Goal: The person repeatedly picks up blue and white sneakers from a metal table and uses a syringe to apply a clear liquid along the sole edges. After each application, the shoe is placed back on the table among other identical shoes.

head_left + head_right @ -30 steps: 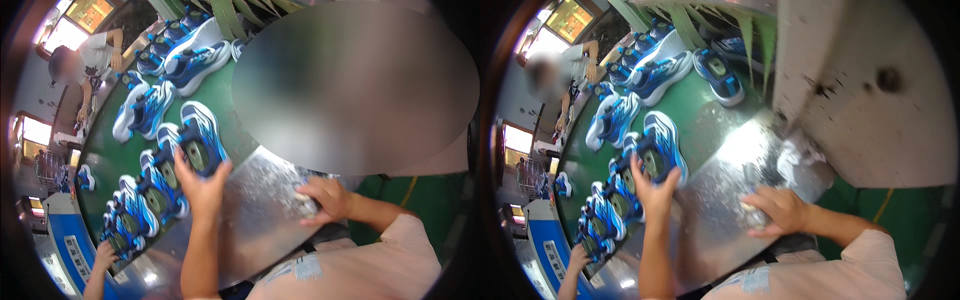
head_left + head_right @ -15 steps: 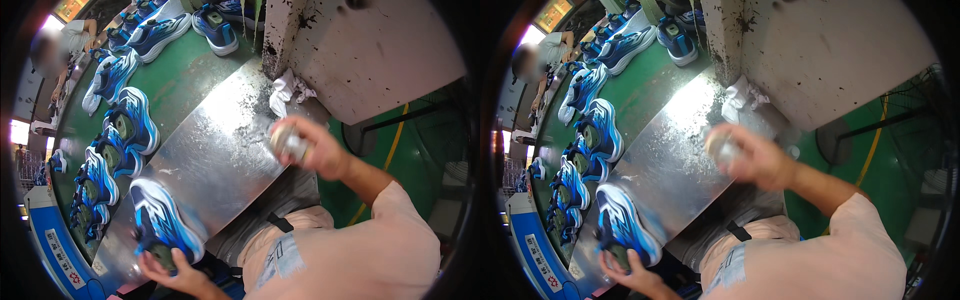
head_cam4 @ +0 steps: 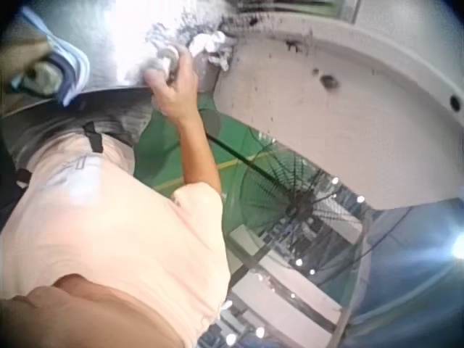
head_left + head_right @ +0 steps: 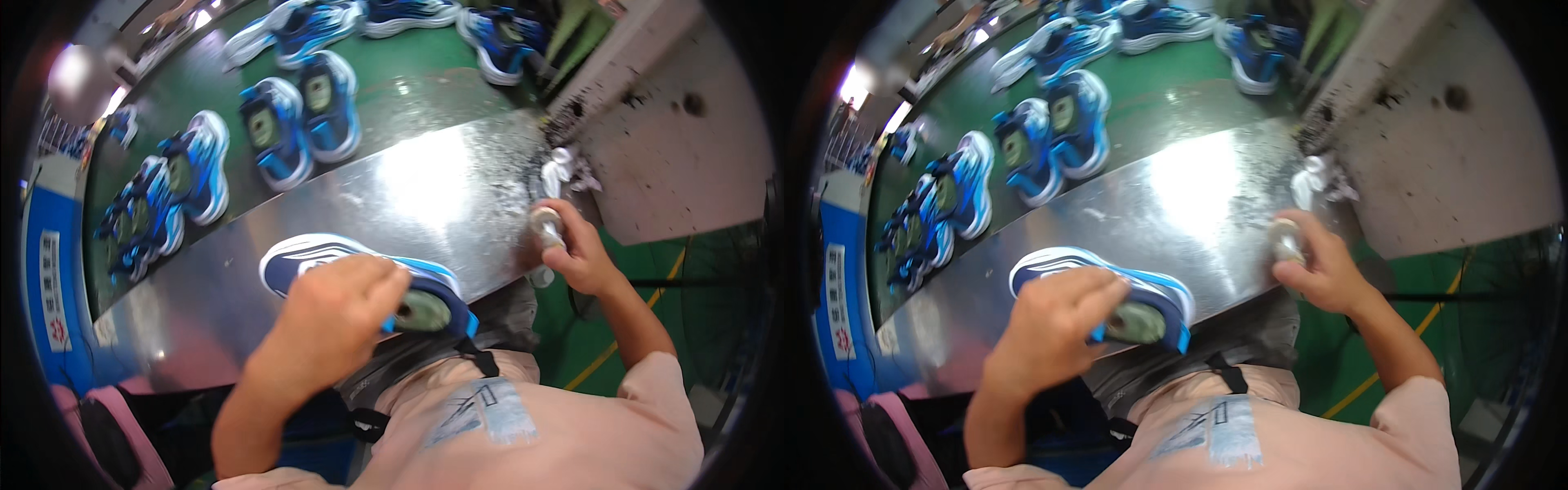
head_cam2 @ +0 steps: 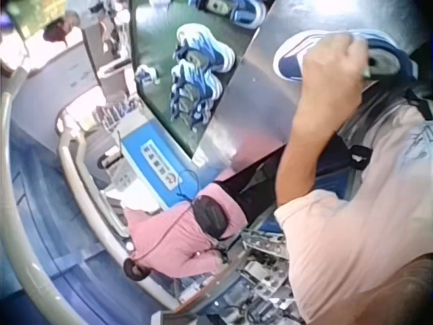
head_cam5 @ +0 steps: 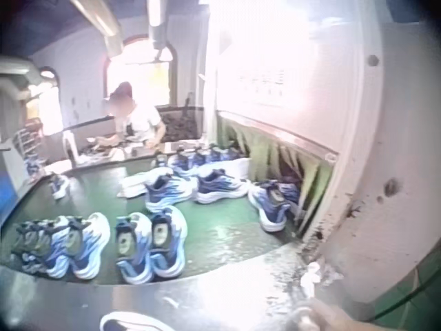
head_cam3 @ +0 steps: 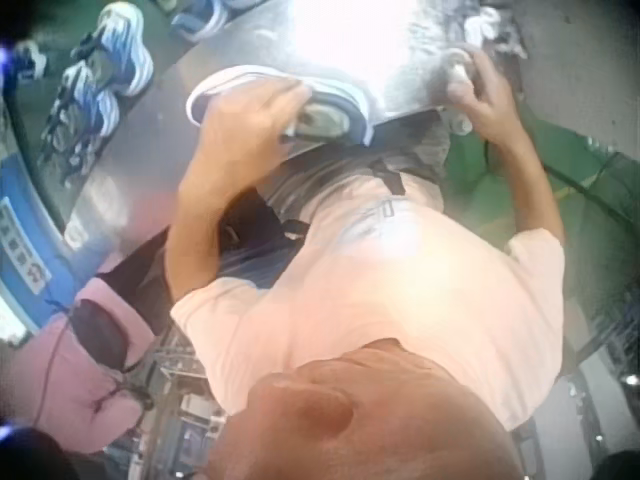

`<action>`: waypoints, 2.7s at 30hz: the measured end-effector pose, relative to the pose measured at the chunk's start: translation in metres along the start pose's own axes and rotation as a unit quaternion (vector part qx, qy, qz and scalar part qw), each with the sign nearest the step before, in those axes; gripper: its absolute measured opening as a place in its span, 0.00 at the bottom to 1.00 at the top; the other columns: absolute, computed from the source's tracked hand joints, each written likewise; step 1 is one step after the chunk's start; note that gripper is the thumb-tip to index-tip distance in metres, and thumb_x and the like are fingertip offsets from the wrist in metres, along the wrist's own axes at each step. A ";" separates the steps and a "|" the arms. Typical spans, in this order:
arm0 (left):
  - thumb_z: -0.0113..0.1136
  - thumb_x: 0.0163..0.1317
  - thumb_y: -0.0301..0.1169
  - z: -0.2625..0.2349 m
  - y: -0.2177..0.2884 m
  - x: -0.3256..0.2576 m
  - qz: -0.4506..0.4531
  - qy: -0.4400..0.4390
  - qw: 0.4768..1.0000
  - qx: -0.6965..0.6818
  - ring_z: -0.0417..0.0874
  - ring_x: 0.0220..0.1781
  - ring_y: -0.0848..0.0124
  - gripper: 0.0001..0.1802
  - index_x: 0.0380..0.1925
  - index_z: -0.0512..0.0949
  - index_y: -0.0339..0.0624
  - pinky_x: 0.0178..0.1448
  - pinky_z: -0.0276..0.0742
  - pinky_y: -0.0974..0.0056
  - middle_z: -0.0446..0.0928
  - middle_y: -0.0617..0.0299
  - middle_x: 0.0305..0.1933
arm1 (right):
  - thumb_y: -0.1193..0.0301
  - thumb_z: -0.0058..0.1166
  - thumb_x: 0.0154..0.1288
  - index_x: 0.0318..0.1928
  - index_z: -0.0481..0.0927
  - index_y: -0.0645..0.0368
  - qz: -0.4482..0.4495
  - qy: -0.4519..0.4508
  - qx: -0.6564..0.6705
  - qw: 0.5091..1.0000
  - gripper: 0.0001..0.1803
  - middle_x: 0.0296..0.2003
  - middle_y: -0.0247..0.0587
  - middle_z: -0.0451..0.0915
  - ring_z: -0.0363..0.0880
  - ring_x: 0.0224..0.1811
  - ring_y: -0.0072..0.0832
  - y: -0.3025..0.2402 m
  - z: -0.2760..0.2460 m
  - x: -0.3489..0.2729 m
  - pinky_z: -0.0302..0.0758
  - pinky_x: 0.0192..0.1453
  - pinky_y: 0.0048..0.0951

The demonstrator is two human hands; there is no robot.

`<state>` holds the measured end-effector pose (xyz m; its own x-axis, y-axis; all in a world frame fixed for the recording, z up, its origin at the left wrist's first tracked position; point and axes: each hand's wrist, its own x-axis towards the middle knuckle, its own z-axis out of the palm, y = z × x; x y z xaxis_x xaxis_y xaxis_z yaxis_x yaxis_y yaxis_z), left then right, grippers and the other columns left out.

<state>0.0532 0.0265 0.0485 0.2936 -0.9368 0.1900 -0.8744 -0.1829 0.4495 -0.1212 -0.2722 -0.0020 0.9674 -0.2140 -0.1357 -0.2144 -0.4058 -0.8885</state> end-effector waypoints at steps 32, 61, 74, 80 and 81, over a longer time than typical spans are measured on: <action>0.47 0.61 0.30 0.068 0.034 -0.094 -0.022 0.287 0.956 0.053 0.81 0.51 0.64 0.14 0.38 0.80 0.35 0.65 0.70 0.61 0.80 0.56 0.43 | 0.15 0.29 0.38 0.55 0.65 0.76 0.122 -0.404 0.042 0.906 0.70 0.33 0.45 0.76 0.69 0.25 0.17 -0.216 0.176 0.133 0.68 0.24 0.15; 0.52 0.61 0.28 0.059 0.056 -0.079 -0.070 0.149 0.979 0.120 0.82 0.49 0.51 0.09 0.38 0.80 0.38 0.56 0.76 0.46 0.81 0.50 0.44 | 0.31 0.57 0.46 0.57 0.62 0.75 0.219 -0.199 0.445 0.845 0.58 0.34 0.42 0.70 0.67 0.31 0.21 -0.124 0.064 -0.017 0.63 0.35 0.19; 0.55 0.54 0.33 0.024 0.049 -0.030 -0.088 0.004 0.984 0.153 0.79 0.54 0.46 0.21 0.46 0.76 0.32 0.60 0.72 0.45 0.79 0.46 0.48 | 0.31 0.57 0.45 0.65 0.55 0.70 0.184 -0.268 0.624 0.711 0.62 0.47 0.40 0.69 0.66 0.40 0.19 -0.017 0.032 -0.020 0.65 0.42 0.22; 0.62 0.54 0.48 0.003 0.026 0.013 -0.050 -0.102 0.975 0.192 0.79 0.49 0.48 0.30 0.43 0.78 0.28 0.53 0.75 0.52 0.79 0.46 0.44 | 0.32 0.48 0.55 0.65 0.55 0.69 0.092 -0.195 0.682 0.699 0.55 0.45 0.39 0.68 0.64 0.38 0.18 -0.004 0.049 -0.027 0.65 0.44 0.22; 0.64 0.52 0.47 0.002 0.020 0.022 -0.036 -0.116 0.976 0.182 0.80 0.45 0.49 0.31 0.45 0.77 0.28 0.47 0.76 0.53 0.79 0.46 0.43 | 0.32 0.48 0.55 0.65 0.55 0.69 0.091 -0.185 0.691 0.693 0.55 0.44 0.39 0.68 0.64 0.38 0.18 -0.004 0.051 -0.030 0.65 0.44 0.22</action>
<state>0.0416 0.0015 0.0604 0.3002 -0.9524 -0.0528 -0.9466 -0.3043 0.1069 -0.1424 -0.2191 -0.0172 0.9644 0.1966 -0.1769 -0.2510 0.8912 -0.3778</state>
